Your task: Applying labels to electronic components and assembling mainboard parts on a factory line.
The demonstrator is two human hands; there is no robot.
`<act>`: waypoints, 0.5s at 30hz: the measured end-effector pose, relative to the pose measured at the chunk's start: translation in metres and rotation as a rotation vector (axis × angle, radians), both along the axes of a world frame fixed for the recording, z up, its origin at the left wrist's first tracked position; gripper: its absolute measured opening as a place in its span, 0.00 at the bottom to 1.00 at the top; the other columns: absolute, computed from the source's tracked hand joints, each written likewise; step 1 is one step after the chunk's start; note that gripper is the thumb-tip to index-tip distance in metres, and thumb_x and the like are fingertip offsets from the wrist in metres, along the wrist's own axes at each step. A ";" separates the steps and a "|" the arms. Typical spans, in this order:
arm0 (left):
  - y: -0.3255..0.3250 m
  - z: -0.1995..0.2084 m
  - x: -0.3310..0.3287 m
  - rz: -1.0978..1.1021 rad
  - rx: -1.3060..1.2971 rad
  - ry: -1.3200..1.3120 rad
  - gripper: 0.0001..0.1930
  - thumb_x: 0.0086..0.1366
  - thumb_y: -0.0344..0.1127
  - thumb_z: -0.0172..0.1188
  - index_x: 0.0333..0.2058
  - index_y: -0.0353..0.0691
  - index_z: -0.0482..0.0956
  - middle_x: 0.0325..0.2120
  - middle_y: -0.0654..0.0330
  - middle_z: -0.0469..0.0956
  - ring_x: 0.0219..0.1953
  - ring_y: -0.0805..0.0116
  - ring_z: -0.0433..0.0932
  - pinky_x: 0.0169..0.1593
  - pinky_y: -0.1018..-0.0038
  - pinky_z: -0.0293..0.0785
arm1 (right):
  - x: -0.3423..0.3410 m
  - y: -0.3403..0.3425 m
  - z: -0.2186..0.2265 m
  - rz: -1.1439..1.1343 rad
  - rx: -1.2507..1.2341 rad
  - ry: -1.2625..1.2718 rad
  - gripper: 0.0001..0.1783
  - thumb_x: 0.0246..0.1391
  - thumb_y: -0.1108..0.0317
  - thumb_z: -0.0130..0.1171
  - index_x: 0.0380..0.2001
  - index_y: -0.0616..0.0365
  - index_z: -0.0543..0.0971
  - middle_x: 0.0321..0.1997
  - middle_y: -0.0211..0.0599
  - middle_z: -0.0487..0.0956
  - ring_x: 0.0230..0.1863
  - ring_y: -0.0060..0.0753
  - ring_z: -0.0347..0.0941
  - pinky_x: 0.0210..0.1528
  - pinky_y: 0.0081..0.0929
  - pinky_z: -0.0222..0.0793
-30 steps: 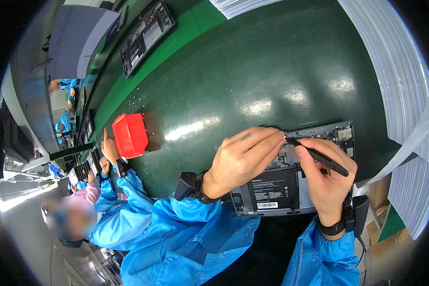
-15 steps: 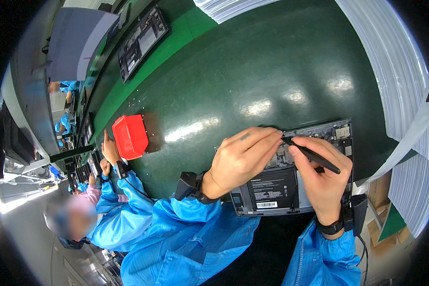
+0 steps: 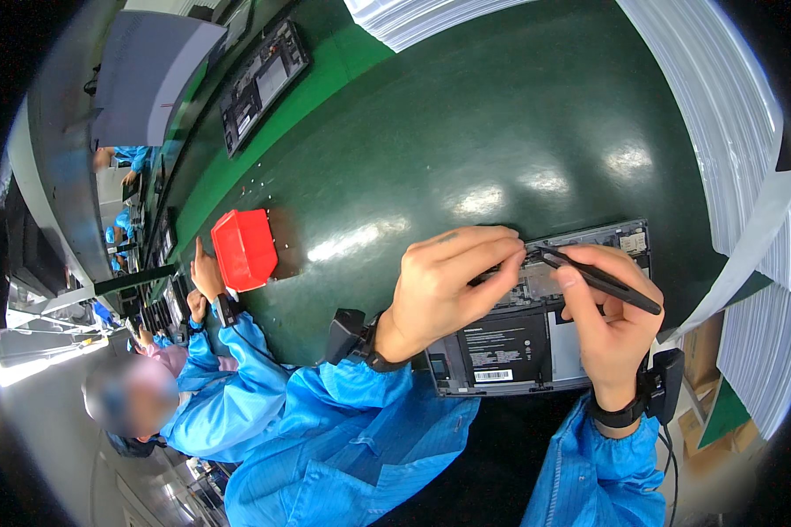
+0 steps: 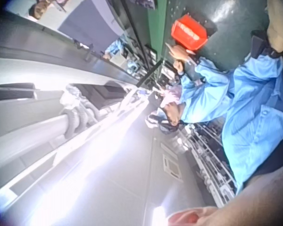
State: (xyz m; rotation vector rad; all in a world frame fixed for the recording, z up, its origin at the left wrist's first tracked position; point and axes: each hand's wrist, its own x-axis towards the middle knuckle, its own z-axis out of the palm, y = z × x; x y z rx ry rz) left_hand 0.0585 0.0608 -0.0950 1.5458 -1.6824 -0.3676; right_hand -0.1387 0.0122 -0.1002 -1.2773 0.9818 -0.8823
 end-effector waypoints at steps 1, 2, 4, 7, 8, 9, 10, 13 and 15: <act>0.000 0.000 -0.001 0.005 -0.001 -0.003 0.08 0.54 0.25 0.70 0.35 0.37 0.86 0.34 0.57 0.85 0.32 0.61 0.86 0.35 0.71 0.83 | 0.000 0.000 0.000 -0.016 -0.002 -0.037 0.12 0.57 0.82 0.63 0.45 0.70 0.81 0.47 0.45 0.81 0.38 0.26 0.81 0.28 0.14 0.73; -0.001 0.000 -0.003 0.036 0.021 0.057 0.08 0.54 0.25 0.70 0.34 0.36 0.86 0.34 0.56 0.86 0.32 0.62 0.86 0.36 0.71 0.82 | 0.001 -0.001 -0.001 -0.032 -0.004 -0.073 0.13 0.57 0.82 0.62 0.46 0.70 0.80 0.50 0.47 0.79 0.40 0.29 0.82 0.28 0.16 0.75; 0.000 0.000 -0.005 0.071 0.040 0.115 0.07 0.54 0.25 0.70 0.33 0.36 0.86 0.33 0.56 0.86 0.33 0.62 0.86 0.36 0.72 0.82 | -0.001 -0.003 -0.002 -0.003 -0.032 -0.102 0.12 0.58 0.83 0.61 0.46 0.70 0.79 0.51 0.48 0.79 0.43 0.32 0.83 0.29 0.17 0.76; 0.004 0.000 -0.007 0.141 0.087 0.165 0.06 0.54 0.25 0.70 0.32 0.34 0.86 0.33 0.55 0.86 0.33 0.62 0.86 0.36 0.73 0.82 | 0.000 -0.005 0.001 0.022 -0.043 -0.133 0.11 0.58 0.85 0.58 0.45 0.70 0.79 0.52 0.50 0.78 0.45 0.34 0.83 0.33 0.18 0.76; 0.006 0.000 -0.008 0.163 0.100 0.181 0.06 0.54 0.25 0.70 0.32 0.34 0.86 0.33 0.55 0.86 0.34 0.62 0.87 0.38 0.73 0.82 | -0.001 -0.005 0.000 0.034 -0.054 -0.135 0.11 0.58 0.85 0.58 0.45 0.70 0.79 0.52 0.49 0.78 0.45 0.34 0.83 0.33 0.19 0.76; 0.006 0.000 -0.007 0.184 0.113 0.197 0.05 0.54 0.25 0.69 0.32 0.33 0.86 0.33 0.54 0.86 0.34 0.62 0.87 0.39 0.73 0.82 | -0.001 -0.006 -0.001 0.046 -0.064 -0.137 0.11 0.58 0.85 0.58 0.45 0.69 0.79 0.52 0.49 0.78 0.44 0.33 0.83 0.33 0.19 0.75; 0.007 0.002 -0.005 0.186 0.113 0.194 0.05 0.54 0.25 0.69 0.32 0.33 0.86 0.33 0.54 0.86 0.34 0.62 0.87 0.39 0.73 0.82 | -0.002 -0.006 0.000 0.047 -0.064 -0.140 0.11 0.58 0.85 0.58 0.45 0.69 0.79 0.52 0.49 0.78 0.44 0.33 0.83 0.33 0.19 0.75; 0.012 0.012 0.016 0.315 0.082 0.189 0.05 0.56 0.24 0.68 0.33 0.33 0.86 0.33 0.53 0.87 0.37 0.66 0.86 0.42 0.74 0.80 | -0.004 -0.008 0.003 0.104 -0.076 -0.103 0.11 0.57 0.84 0.59 0.44 0.69 0.80 0.51 0.47 0.79 0.45 0.33 0.82 0.39 0.21 0.76; 0.017 0.014 0.037 0.507 0.096 0.097 0.04 0.60 0.26 0.68 0.33 0.33 0.87 0.31 0.57 0.87 0.33 0.74 0.83 0.41 0.77 0.79 | -0.007 -0.010 0.002 0.153 -0.187 -0.067 0.09 0.56 0.84 0.61 0.42 0.68 0.79 0.49 0.45 0.81 0.46 0.31 0.80 0.47 0.23 0.75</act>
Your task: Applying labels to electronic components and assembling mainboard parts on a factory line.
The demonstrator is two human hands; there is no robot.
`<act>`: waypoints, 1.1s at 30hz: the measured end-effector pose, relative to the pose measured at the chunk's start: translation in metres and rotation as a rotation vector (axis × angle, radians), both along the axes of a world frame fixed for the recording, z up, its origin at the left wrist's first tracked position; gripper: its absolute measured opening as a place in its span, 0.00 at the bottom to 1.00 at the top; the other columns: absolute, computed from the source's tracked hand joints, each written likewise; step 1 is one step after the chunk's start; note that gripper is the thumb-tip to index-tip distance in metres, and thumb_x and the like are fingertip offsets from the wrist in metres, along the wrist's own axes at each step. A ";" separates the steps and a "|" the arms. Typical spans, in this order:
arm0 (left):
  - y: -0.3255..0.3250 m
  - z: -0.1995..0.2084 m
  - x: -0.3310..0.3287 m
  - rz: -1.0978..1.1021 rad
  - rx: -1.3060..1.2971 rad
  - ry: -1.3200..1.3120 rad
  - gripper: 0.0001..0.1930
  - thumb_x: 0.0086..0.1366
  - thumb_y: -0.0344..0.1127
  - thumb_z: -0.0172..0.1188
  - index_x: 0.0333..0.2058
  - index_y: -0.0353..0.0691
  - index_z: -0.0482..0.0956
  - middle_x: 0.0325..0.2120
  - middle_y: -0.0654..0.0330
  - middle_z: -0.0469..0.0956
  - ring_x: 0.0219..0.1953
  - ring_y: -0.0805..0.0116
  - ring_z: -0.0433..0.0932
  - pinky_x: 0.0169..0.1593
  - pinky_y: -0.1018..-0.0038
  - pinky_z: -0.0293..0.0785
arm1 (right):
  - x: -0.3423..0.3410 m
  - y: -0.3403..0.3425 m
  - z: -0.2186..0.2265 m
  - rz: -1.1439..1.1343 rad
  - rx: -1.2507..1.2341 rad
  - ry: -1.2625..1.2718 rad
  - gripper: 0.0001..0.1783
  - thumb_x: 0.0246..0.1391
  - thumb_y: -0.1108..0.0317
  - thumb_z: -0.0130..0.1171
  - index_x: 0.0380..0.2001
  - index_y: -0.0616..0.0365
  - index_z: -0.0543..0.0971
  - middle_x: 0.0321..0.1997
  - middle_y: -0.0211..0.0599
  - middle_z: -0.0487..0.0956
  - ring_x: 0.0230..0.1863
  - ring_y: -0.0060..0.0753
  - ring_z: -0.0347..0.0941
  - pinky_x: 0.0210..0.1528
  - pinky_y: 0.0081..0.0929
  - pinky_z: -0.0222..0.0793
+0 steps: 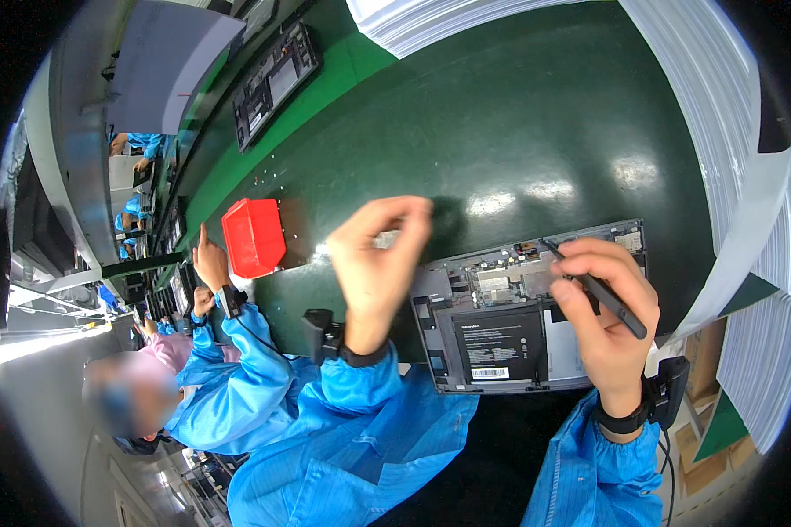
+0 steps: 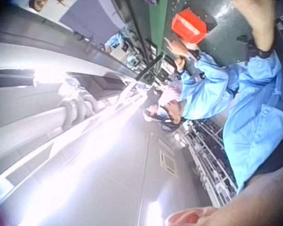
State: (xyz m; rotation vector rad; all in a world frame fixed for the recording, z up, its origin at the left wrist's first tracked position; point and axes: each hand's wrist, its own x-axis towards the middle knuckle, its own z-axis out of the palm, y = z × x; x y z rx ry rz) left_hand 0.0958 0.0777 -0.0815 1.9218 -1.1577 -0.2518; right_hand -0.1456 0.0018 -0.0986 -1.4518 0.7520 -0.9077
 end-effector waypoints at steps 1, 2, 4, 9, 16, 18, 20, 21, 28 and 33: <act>0.005 0.004 0.011 0.124 0.092 -0.023 0.06 0.62 0.30 0.70 0.33 0.33 0.87 0.29 0.57 0.86 0.31 0.76 0.82 0.38 0.79 0.77 | 0.001 0.000 0.002 0.000 0.001 -0.005 0.09 0.56 0.84 0.61 0.42 0.68 0.79 0.49 0.45 0.81 0.46 0.31 0.80 0.47 0.23 0.75; 0.012 0.007 0.024 0.209 0.224 -0.032 0.08 0.65 0.32 0.68 0.33 0.31 0.86 0.25 0.59 0.85 0.28 0.78 0.81 0.34 0.80 0.76 | 0.003 0.003 0.004 -0.025 0.094 -0.024 0.08 0.56 0.83 0.62 0.40 0.67 0.79 0.48 0.44 0.81 0.46 0.30 0.79 0.49 0.24 0.74; 0.014 0.003 0.035 0.274 0.213 -0.107 0.07 0.68 0.30 0.64 0.39 0.31 0.83 0.28 0.58 0.83 0.30 0.73 0.82 0.34 0.77 0.77 | 0.006 0.005 0.008 -0.047 0.192 -0.043 0.07 0.55 0.83 0.62 0.38 0.66 0.79 0.47 0.43 0.81 0.47 0.29 0.78 0.52 0.25 0.73; 0.006 0.011 -0.017 -0.246 0.008 -0.219 0.15 0.56 0.26 0.71 0.43 0.34 0.83 0.43 0.49 0.82 0.44 0.52 0.82 0.48 0.66 0.79 | 0.008 -0.002 0.020 -0.085 0.055 0.097 0.09 0.54 0.83 0.64 0.39 0.67 0.80 0.47 0.44 0.81 0.47 0.28 0.77 0.51 0.23 0.73; -0.011 -0.007 -0.040 -0.388 -0.089 -0.176 0.12 0.52 0.26 0.72 0.37 0.34 0.85 0.38 0.55 0.83 0.40 0.55 0.82 0.43 0.65 0.81 | 0.003 -0.002 0.011 -0.136 0.187 0.142 0.14 0.53 0.82 0.67 0.44 0.70 0.82 0.43 0.41 0.82 0.29 0.21 0.77 0.30 0.15 0.72; -0.012 -0.010 -0.040 -0.418 -0.104 -0.172 0.10 0.52 0.25 0.72 0.35 0.33 0.85 0.37 0.56 0.84 0.39 0.57 0.82 0.41 0.66 0.81 | 0.004 -0.002 0.012 -0.166 0.311 0.161 0.13 0.53 0.82 0.67 0.43 0.70 0.82 0.42 0.41 0.82 0.29 0.20 0.77 0.28 0.14 0.72; -0.011 -0.011 -0.040 -0.418 -0.109 -0.167 0.10 0.52 0.25 0.72 0.34 0.33 0.85 0.37 0.56 0.84 0.38 0.57 0.82 0.41 0.67 0.81 | 0.006 -0.001 0.010 -0.169 0.297 0.167 0.12 0.53 0.82 0.67 0.42 0.70 0.83 0.41 0.41 0.82 0.28 0.20 0.77 0.27 0.14 0.71; -0.011 -0.012 -0.041 -0.418 -0.115 -0.167 0.10 0.51 0.24 0.72 0.34 0.33 0.85 0.37 0.56 0.84 0.38 0.57 0.82 0.40 0.67 0.81 | 0.007 -0.001 0.009 -0.172 0.282 0.169 0.12 0.53 0.81 0.67 0.42 0.69 0.83 0.41 0.40 0.82 0.28 0.19 0.77 0.26 0.13 0.70; -0.009 -0.016 -0.042 -0.408 -0.119 -0.156 0.10 0.51 0.24 0.71 0.34 0.33 0.85 0.37 0.56 0.84 0.38 0.57 0.82 0.40 0.67 0.81 | 0.009 -0.002 0.011 -0.145 0.260 0.217 0.11 0.54 0.81 0.68 0.42 0.69 0.83 0.39 0.39 0.83 0.27 0.18 0.76 0.25 0.13 0.69; -0.009 -0.018 -0.042 -0.416 -0.123 -0.156 0.10 0.51 0.24 0.71 0.35 0.32 0.85 0.37 0.55 0.83 0.38 0.57 0.82 0.40 0.67 0.81 | 0.011 -0.002 0.012 -0.147 0.260 0.231 0.11 0.54 0.79 0.67 0.42 0.69 0.84 0.35 0.39 0.84 0.27 0.17 0.76 0.25 0.12 0.68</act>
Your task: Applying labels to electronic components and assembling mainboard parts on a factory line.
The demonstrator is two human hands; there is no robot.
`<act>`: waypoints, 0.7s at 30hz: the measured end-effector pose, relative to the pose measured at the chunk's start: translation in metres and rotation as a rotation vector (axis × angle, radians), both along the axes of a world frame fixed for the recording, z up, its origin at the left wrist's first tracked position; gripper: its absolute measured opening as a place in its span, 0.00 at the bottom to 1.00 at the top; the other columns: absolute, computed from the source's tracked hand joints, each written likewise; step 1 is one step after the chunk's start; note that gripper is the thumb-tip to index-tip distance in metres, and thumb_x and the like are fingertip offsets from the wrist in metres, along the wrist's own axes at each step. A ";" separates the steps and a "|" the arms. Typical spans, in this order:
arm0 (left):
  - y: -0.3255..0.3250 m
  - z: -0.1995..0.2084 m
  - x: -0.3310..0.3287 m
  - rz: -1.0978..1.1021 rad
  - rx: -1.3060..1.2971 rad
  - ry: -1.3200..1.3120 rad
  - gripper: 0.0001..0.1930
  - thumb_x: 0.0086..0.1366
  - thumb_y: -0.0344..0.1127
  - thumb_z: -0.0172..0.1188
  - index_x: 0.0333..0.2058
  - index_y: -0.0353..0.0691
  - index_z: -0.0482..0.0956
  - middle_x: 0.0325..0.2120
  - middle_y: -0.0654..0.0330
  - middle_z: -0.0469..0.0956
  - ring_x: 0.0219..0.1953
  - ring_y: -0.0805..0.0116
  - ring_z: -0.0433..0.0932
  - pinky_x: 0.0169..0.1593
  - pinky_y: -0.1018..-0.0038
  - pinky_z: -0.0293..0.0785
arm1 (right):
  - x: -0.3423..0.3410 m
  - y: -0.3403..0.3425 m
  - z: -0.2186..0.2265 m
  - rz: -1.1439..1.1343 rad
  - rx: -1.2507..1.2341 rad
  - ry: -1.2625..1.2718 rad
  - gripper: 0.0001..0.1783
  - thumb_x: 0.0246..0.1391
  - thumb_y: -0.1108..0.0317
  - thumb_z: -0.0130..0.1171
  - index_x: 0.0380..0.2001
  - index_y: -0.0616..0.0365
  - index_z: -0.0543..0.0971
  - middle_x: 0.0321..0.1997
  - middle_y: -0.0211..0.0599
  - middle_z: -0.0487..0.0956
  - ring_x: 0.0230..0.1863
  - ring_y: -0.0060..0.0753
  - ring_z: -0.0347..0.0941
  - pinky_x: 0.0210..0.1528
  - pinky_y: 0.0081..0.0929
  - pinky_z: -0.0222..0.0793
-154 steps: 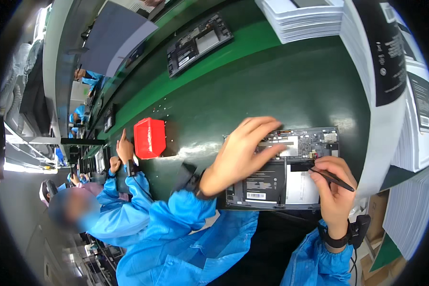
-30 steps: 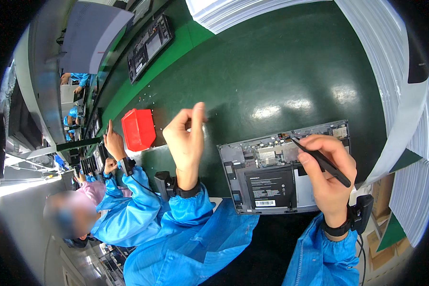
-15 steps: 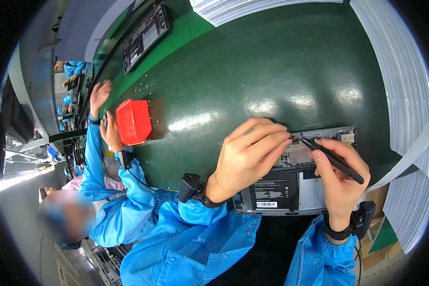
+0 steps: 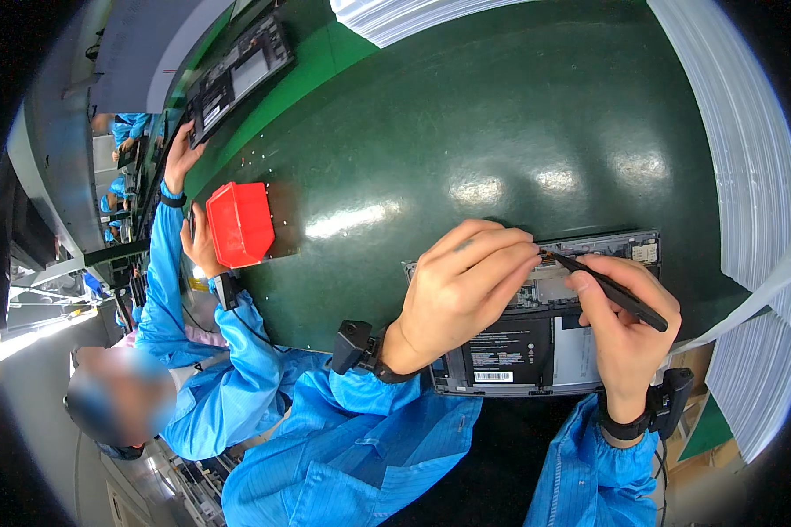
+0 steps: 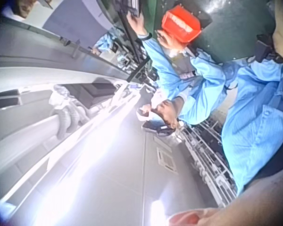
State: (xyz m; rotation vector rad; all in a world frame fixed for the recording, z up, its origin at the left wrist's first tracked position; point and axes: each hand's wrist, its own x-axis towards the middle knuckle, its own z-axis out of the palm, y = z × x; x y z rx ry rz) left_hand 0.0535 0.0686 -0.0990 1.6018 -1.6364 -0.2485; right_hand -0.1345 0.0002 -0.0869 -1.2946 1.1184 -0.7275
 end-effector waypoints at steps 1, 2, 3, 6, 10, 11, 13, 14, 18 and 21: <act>-0.001 -0.001 0.000 -0.001 0.001 0.001 0.10 0.51 0.24 0.71 0.35 0.32 0.85 0.37 0.55 0.83 0.38 0.57 0.82 0.40 0.67 0.81 | 0.001 0.000 -0.001 -0.001 0.001 0.001 0.11 0.54 0.79 0.67 0.42 0.69 0.84 0.35 0.39 0.84 0.27 0.17 0.76 0.25 0.12 0.68; -0.001 -0.001 0.000 0.011 0.009 0.016 0.10 0.52 0.23 0.71 0.35 0.32 0.85 0.37 0.55 0.83 0.38 0.57 0.82 0.40 0.67 0.81 | 0.001 -0.001 -0.001 0.000 -0.003 0.002 0.11 0.55 0.79 0.67 0.42 0.68 0.84 0.35 0.40 0.84 0.27 0.17 0.76 0.24 0.12 0.67; -0.002 -0.003 0.000 0.024 0.017 0.030 0.10 0.52 0.23 0.71 0.35 0.32 0.85 0.37 0.55 0.83 0.38 0.57 0.82 0.40 0.67 0.81 | 0.002 -0.001 -0.003 0.002 -0.006 0.002 0.10 0.55 0.78 0.67 0.42 0.68 0.84 0.34 0.40 0.84 0.27 0.17 0.76 0.24 0.12 0.67; 0.002 0.006 0.000 0.022 -0.014 0.006 0.10 0.52 0.23 0.71 0.35 0.33 0.84 0.37 0.55 0.83 0.37 0.57 0.82 0.39 0.67 0.81 | -0.001 0.002 0.002 -0.020 0.010 -0.054 0.10 0.56 0.78 0.67 0.42 0.68 0.84 0.34 0.40 0.85 0.26 0.17 0.76 0.24 0.12 0.67; -0.001 0.003 0.000 0.017 -0.005 0.007 0.09 0.52 0.23 0.71 0.34 0.33 0.84 0.38 0.55 0.83 0.38 0.57 0.82 0.40 0.67 0.81 | 0.000 -0.001 0.001 -0.023 0.061 -0.041 0.10 0.56 0.77 0.67 0.42 0.67 0.84 0.34 0.40 0.85 0.25 0.17 0.76 0.23 0.12 0.66; -0.001 0.004 -0.001 0.025 0.003 0.014 0.09 0.52 0.23 0.71 0.34 0.32 0.84 0.38 0.55 0.83 0.38 0.57 0.83 0.40 0.67 0.81 | 0.002 0.000 -0.001 -0.039 0.047 -0.032 0.10 0.57 0.77 0.66 0.42 0.67 0.84 0.33 0.40 0.85 0.25 0.17 0.76 0.23 0.12 0.66; -0.001 0.003 -0.002 0.033 0.011 0.020 0.09 0.52 0.23 0.71 0.33 0.32 0.84 0.39 0.55 0.83 0.38 0.57 0.83 0.40 0.67 0.81 | 0.004 0.000 -0.001 -0.055 0.033 -0.025 0.09 0.57 0.76 0.66 0.42 0.67 0.84 0.32 0.40 0.85 0.25 0.17 0.76 0.22 0.12 0.65; 0.000 0.002 -0.002 0.032 0.010 0.011 0.09 0.52 0.23 0.71 0.33 0.32 0.83 0.39 0.55 0.83 0.39 0.57 0.83 0.40 0.67 0.82 | 0.005 0.000 -0.001 -0.056 0.027 -0.012 0.09 0.57 0.76 0.66 0.42 0.67 0.84 0.31 0.40 0.85 0.25 0.17 0.77 0.22 0.12 0.64; 0.000 0.005 -0.004 0.049 0.029 0.032 0.09 0.53 0.23 0.71 0.34 0.32 0.83 0.41 0.53 0.83 0.39 0.56 0.83 0.39 0.67 0.82 | 0.000 -0.001 0.000 -0.037 0.043 -0.006 0.09 0.58 0.76 0.66 0.42 0.67 0.84 0.29 0.40 0.85 0.24 0.17 0.77 0.20 0.12 0.63; 0.000 0.000 -0.004 0.029 0.017 0.028 0.10 0.53 0.23 0.71 0.34 0.32 0.83 0.42 0.53 0.82 0.39 0.56 0.83 0.39 0.67 0.82 | 0.000 -0.002 0.001 -0.053 0.066 -0.019 0.10 0.58 0.75 0.66 0.42 0.68 0.84 0.29 0.41 0.85 0.23 0.17 0.76 0.20 0.12 0.63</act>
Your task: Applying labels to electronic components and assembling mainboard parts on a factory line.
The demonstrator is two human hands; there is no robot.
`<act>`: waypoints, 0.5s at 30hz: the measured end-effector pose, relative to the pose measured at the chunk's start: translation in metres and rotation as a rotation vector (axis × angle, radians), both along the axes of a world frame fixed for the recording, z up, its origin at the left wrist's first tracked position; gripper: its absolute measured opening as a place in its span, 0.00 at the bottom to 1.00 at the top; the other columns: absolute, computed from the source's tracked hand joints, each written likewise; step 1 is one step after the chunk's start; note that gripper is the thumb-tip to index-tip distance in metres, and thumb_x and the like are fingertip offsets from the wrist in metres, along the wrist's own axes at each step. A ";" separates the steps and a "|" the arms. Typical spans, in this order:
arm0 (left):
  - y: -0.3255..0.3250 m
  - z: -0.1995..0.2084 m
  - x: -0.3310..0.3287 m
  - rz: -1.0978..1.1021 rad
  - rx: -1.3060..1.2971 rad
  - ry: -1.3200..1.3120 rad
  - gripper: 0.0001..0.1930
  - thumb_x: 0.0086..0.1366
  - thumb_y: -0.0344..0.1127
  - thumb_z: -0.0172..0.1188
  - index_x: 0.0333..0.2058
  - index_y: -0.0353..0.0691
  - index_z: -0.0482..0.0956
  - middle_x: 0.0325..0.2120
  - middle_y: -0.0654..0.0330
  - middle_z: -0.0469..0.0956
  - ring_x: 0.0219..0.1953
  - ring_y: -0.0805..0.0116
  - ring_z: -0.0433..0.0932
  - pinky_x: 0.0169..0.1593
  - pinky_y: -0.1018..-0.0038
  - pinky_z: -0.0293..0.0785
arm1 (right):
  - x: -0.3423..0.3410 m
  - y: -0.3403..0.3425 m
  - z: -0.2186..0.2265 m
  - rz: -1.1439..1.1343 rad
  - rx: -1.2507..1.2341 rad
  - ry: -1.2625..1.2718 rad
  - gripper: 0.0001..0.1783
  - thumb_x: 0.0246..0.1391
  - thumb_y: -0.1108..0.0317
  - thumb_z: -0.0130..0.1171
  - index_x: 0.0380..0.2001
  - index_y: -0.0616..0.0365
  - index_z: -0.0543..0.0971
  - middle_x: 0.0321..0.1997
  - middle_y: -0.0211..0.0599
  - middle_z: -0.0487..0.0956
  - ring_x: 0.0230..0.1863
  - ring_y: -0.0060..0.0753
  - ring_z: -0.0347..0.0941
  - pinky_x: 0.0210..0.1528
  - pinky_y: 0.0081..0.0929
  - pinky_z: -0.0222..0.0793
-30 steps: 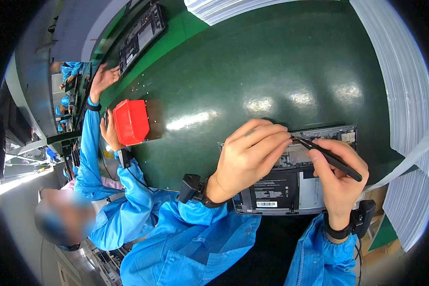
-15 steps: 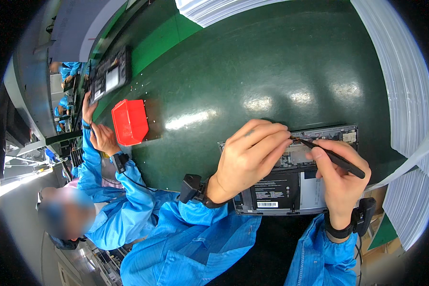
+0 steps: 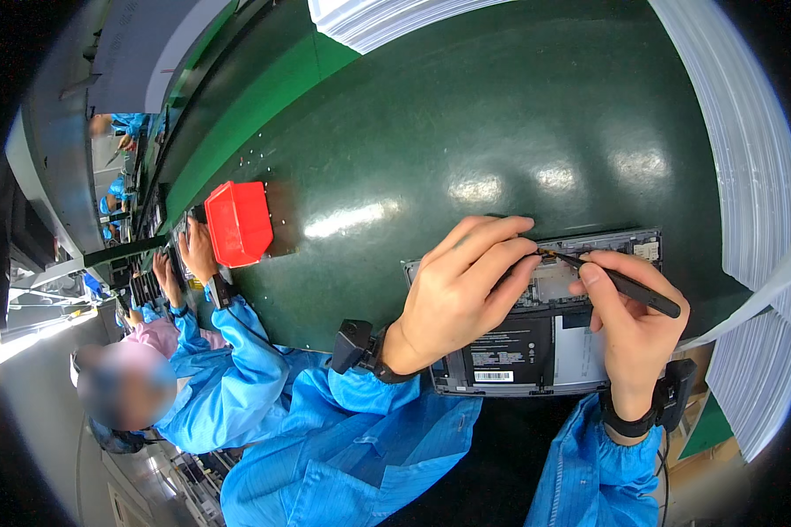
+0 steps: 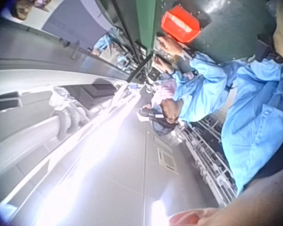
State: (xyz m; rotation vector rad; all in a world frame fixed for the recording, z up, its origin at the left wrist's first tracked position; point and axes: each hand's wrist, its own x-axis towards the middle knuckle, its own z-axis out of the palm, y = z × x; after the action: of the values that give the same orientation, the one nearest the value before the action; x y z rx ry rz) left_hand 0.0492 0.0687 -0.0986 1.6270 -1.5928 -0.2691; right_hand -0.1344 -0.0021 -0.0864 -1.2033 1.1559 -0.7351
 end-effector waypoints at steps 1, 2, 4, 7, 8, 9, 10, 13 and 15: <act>0.000 0.000 0.000 0.000 -0.001 0.000 0.10 0.53 0.23 0.71 0.34 0.32 0.83 0.42 0.53 0.82 0.39 0.56 0.83 0.39 0.67 0.82 | 0.000 0.000 0.000 0.000 -0.001 0.000 0.10 0.58 0.75 0.66 0.42 0.68 0.84 0.29 0.41 0.85 0.23 0.17 0.76 0.20 0.12 0.63; 0.000 0.001 0.000 0.000 0.004 -0.004 0.10 0.53 0.23 0.71 0.34 0.32 0.83 0.42 0.53 0.82 0.39 0.55 0.82 0.39 0.67 0.82 | 0.000 0.000 0.000 -0.001 0.005 -0.003 0.10 0.58 0.75 0.66 0.42 0.68 0.84 0.29 0.41 0.85 0.23 0.17 0.76 0.20 0.12 0.62; 0.000 0.002 0.000 -0.002 0.008 -0.007 0.10 0.53 0.23 0.71 0.34 0.32 0.82 0.42 0.53 0.82 0.39 0.55 0.82 0.39 0.67 0.82 | 0.001 0.000 -0.001 -0.002 0.012 -0.006 0.10 0.58 0.75 0.66 0.42 0.67 0.84 0.29 0.41 0.85 0.23 0.16 0.76 0.20 0.11 0.62; 0.000 0.003 -0.002 0.000 -0.007 -0.068 0.10 0.52 0.23 0.71 0.34 0.31 0.82 0.42 0.52 0.82 0.39 0.55 0.82 0.39 0.67 0.82 | 0.003 0.000 -0.001 -0.008 0.012 0.019 0.10 0.57 0.75 0.66 0.42 0.67 0.84 0.28 0.41 0.85 0.23 0.16 0.76 0.20 0.11 0.62; 0.000 0.003 -0.002 -0.002 -0.010 -0.083 0.10 0.52 0.23 0.71 0.34 0.31 0.82 0.41 0.52 0.82 0.39 0.54 0.82 0.39 0.66 0.82 | 0.003 0.000 -0.001 -0.005 0.012 0.024 0.10 0.57 0.75 0.67 0.42 0.67 0.84 0.28 0.41 0.85 0.23 0.17 0.76 0.20 0.11 0.62; 0.000 0.004 -0.003 -0.005 -0.012 -0.099 0.10 0.52 0.23 0.71 0.34 0.31 0.82 0.41 0.52 0.82 0.40 0.54 0.82 0.40 0.66 0.82 | 0.004 0.000 0.000 -0.003 0.012 0.029 0.10 0.57 0.75 0.67 0.42 0.67 0.84 0.28 0.41 0.85 0.23 0.17 0.77 0.19 0.12 0.62; 0.000 0.005 -0.003 -0.005 -0.010 -0.099 0.10 0.52 0.23 0.71 0.34 0.31 0.82 0.41 0.52 0.82 0.40 0.54 0.82 0.40 0.66 0.82 | 0.004 -0.001 0.001 -0.003 0.013 0.029 0.10 0.57 0.75 0.67 0.42 0.67 0.84 0.28 0.41 0.85 0.23 0.17 0.77 0.19 0.12 0.62; 0.000 0.006 -0.003 0.019 0.019 -0.090 0.10 0.52 0.23 0.70 0.35 0.31 0.82 0.41 0.51 0.82 0.41 0.53 0.82 0.41 0.65 0.82 | 0.004 -0.003 0.001 -0.034 0.040 0.007 0.10 0.57 0.75 0.67 0.42 0.67 0.84 0.28 0.41 0.85 0.23 0.19 0.78 0.19 0.12 0.62; 0.000 0.006 -0.003 -0.010 0.019 -0.093 0.11 0.52 0.24 0.70 0.35 0.31 0.82 0.42 0.51 0.82 0.41 0.53 0.82 0.42 0.65 0.81 | 0.002 -0.004 0.000 -0.036 0.036 -0.001 0.11 0.57 0.74 0.67 0.42 0.67 0.84 0.28 0.41 0.85 0.24 0.20 0.79 0.19 0.12 0.62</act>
State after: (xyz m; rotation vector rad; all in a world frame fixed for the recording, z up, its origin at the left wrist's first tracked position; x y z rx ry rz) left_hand 0.0465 0.0682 -0.0924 1.6682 -1.6729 -0.2175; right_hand -0.1322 -0.0061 -0.0865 -1.1544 1.1877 -0.7388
